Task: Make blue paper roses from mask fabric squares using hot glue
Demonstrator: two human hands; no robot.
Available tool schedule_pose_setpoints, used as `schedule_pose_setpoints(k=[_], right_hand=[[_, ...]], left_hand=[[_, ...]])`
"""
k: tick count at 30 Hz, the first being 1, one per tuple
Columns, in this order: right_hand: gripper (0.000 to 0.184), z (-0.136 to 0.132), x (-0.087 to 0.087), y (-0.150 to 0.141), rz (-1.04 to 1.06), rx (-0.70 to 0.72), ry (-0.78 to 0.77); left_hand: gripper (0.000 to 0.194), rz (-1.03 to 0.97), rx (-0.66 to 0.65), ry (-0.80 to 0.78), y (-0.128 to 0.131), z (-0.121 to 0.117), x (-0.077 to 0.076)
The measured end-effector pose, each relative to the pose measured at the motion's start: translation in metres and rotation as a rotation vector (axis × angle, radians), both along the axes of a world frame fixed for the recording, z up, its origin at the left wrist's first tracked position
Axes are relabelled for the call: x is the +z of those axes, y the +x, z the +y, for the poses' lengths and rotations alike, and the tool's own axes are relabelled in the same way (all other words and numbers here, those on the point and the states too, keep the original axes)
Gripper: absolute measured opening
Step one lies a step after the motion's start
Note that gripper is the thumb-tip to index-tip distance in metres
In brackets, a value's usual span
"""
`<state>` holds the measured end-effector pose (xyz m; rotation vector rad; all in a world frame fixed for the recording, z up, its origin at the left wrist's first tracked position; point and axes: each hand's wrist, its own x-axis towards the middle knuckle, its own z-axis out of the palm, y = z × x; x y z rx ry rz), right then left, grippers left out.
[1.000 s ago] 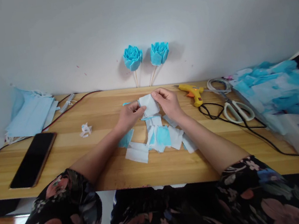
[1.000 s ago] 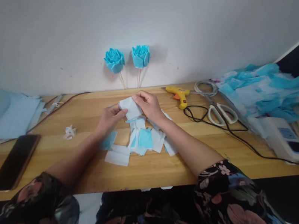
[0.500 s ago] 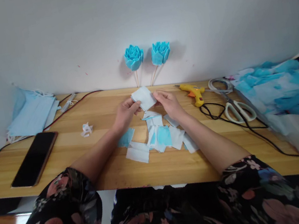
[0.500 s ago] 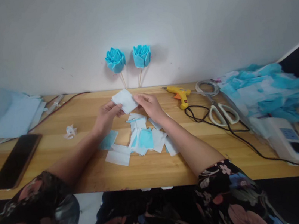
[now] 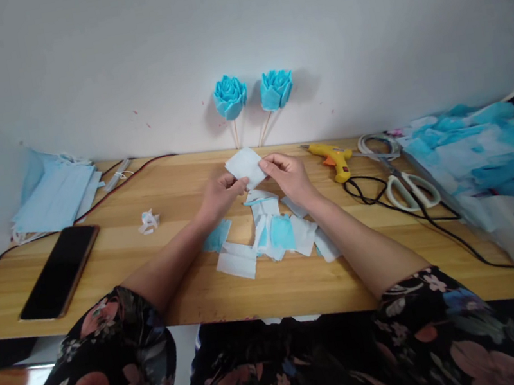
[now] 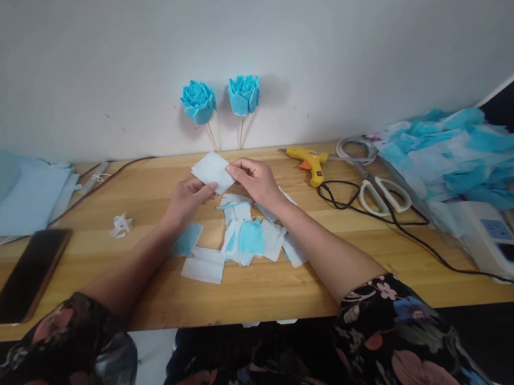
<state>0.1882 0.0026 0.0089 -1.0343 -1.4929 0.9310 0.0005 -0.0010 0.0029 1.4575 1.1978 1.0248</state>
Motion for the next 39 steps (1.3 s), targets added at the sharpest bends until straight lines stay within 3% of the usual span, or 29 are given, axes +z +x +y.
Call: schedule_pose_setpoints(k=[9,17,21,25,32,39], right_hand=[[0.045,0.007,-0.012,0.004,0.041,0.011,-0.003],[0.045,0.002,-0.006,0.003,0.001,0.033,0.016],[0.045,0.001,-0.005,0.002,-0.015,0.033,0.010],[0.049,0.001,-0.006,0.002,0.003,0.029,0.022],[0.038,-0.001,-0.003,0.000,0.039,0.012,0.035],[0.029,-0.006,0.000,-0.004,0.019,-0.114,0.054]], left_hand=[[0.029,0.005,-0.016,0.055,-0.002,-0.001,-0.001],[0.034,-0.006,-0.066,0.082,-0.001,-0.002,0.002],[0.040,-0.122,-0.036,0.140,-0.002,-0.002,0.008],[0.042,-0.098,-0.012,0.161,-0.003,-0.001,0.007],[0.040,-0.040,-0.041,0.159,-0.001,-0.005,0.003],[0.041,-0.028,-0.087,0.174,-0.001,-0.007,0.004]])
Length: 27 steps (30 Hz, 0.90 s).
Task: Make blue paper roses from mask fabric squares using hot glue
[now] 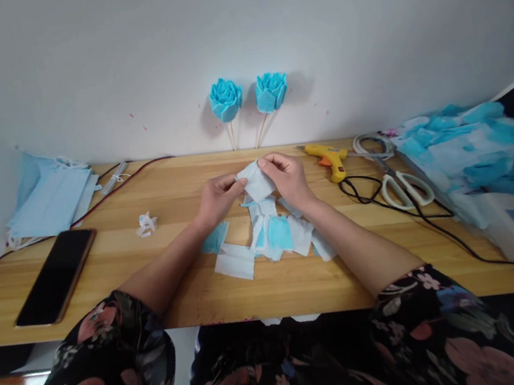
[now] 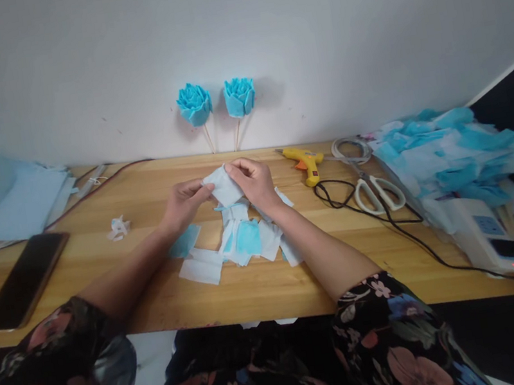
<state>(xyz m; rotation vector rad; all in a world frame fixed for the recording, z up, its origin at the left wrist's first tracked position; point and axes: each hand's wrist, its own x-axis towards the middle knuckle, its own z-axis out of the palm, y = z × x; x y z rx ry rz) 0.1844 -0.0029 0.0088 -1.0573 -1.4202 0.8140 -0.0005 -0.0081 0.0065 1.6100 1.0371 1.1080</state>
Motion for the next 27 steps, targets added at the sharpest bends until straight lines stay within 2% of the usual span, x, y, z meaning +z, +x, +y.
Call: schedule_pose_setpoints(k=[7,11,15,21,27], right_hand=[[0.031,0.000,0.000,-0.002,0.022,-0.031,-0.017],[0.032,0.000,0.000,-0.002,-0.003,-0.019,-0.009],[0.035,0.000,-0.001,-0.001,-0.021,0.020,0.003],[0.043,0.002,-0.005,0.000,0.034,0.046,-0.023],[0.036,0.002,-0.004,0.001,0.057,0.107,0.006]], left_hand=[[0.043,0.027,-0.048,0.022,-0.001,-0.003,0.007],[0.052,0.012,-0.055,0.015,-0.001,-0.003,0.010],[0.058,-0.012,-0.015,0.022,-0.001,-0.001,0.007],[0.055,-0.014,0.027,0.025,-0.001,0.002,0.001],[0.051,0.010,0.025,0.021,-0.001,0.002,0.000]])
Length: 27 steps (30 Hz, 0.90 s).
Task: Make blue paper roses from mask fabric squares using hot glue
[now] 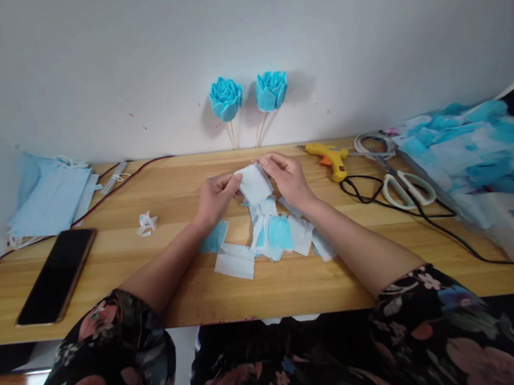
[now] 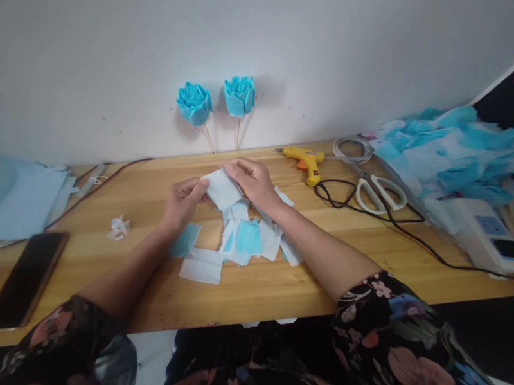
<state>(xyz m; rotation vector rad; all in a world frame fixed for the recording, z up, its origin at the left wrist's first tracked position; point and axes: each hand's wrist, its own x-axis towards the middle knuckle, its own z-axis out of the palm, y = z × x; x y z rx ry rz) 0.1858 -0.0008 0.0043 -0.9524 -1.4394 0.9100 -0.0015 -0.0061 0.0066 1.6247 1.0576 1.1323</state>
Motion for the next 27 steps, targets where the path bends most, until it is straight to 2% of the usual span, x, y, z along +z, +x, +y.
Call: schedule_pose_setpoints(k=[5,10,15,21,24,27], right_hand=[[0.037,0.001,-0.002,-0.001,-0.046,-0.101,-0.007],[0.038,0.001,-0.001,-0.002,-0.048,-0.099,0.004],[0.037,-0.001,0.004,0.000,-0.159,-0.106,0.077],[0.040,-0.002,0.006,0.000,-0.205,-0.069,0.110],[0.035,-0.003,0.006,0.000,-0.198,-0.050,0.122],[0.035,-0.003,0.005,-0.001,-0.214,-0.014,0.135]], left_hand=[[0.052,0.055,-0.046,0.023,0.000,-0.003,0.000],[0.053,0.105,-0.069,0.113,-0.001,-0.005,0.002],[0.059,-0.024,-0.059,-0.006,-0.001,-0.002,0.001],[0.064,-0.125,0.047,-0.001,-0.002,0.002,0.003],[0.060,-0.123,0.061,0.025,-0.004,0.002,0.007],[0.044,-0.051,0.008,0.073,-0.004,0.001,0.010]])
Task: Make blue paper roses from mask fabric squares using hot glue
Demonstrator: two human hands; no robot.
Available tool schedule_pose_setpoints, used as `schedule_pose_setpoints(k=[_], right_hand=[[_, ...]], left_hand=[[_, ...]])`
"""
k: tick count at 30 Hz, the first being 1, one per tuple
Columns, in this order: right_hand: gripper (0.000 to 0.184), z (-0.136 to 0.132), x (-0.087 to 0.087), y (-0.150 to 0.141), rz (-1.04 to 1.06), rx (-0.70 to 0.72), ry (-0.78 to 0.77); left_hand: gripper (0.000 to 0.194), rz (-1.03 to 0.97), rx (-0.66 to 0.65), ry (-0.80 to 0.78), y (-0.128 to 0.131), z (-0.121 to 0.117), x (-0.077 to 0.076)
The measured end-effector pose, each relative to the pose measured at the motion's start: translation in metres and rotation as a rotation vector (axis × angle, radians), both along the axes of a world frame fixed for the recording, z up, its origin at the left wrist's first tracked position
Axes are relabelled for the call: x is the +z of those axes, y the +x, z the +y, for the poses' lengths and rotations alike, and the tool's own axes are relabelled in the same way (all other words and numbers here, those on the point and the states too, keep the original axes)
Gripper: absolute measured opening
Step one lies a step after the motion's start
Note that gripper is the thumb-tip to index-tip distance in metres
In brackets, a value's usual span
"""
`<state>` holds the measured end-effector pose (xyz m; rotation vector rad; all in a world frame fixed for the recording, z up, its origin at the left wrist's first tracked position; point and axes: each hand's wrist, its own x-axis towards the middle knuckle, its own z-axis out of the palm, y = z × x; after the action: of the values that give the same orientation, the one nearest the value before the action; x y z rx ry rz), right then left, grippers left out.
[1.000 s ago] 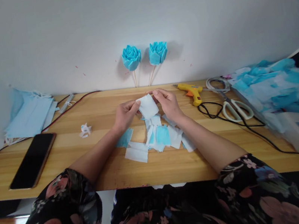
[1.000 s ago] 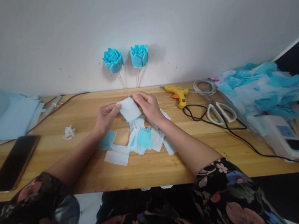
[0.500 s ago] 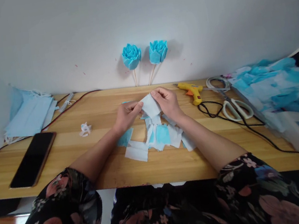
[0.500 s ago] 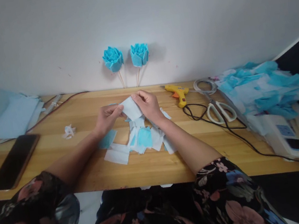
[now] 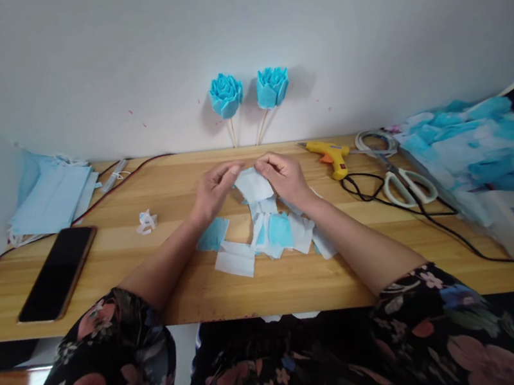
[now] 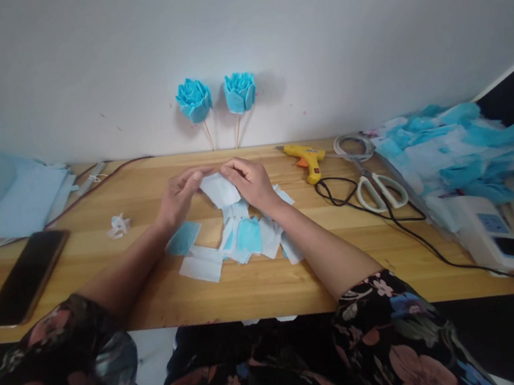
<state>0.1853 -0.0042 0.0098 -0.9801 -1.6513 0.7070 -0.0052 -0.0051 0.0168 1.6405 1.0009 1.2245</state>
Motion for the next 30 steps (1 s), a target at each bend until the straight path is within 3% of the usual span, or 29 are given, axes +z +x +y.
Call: schedule_pose_setpoints(k=[4,7,14,18,22,26,30], right_hand=[[0.039,0.000,-0.003,-0.001,0.056,0.018,-0.053],[0.042,0.002,-0.005,0.000,0.192,0.055,-0.124],[0.056,0.002,-0.004,0.001,0.175,0.149,-0.276],[0.051,0.004,-0.008,-0.004,0.226,0.193,-0.332],[0.037,0.007,-0.011,-0.003,0.177,0.111,-0.328],[0.037,0.011,-0.013,0.000,0.203,0.017,-0.253],[0.039,0.014,-0.015,0.000,0.238,0.036,-0.222]], left_hand=[[0.021,0.159,0.021,-0.013,0.003,-0.001,-0.001],[0.015,0.085,0.043,-0.101,0.006,0.000,-0.003],[0.025,-0.288,0.127,-0.240,0.003,0.008,-0.011],[0.029,-0.318,0.070,-0.238,0.003,0.009,-0.014],[0.034,-0.327,0.019,-0.230,0.005,0.008,-0.013],[0.035,-0.326,-0.018,-0.238,0.005,0.008,-0.013],[0.040,-0.296,-0.041,-0.228,0.007,0.007,-0.014]])
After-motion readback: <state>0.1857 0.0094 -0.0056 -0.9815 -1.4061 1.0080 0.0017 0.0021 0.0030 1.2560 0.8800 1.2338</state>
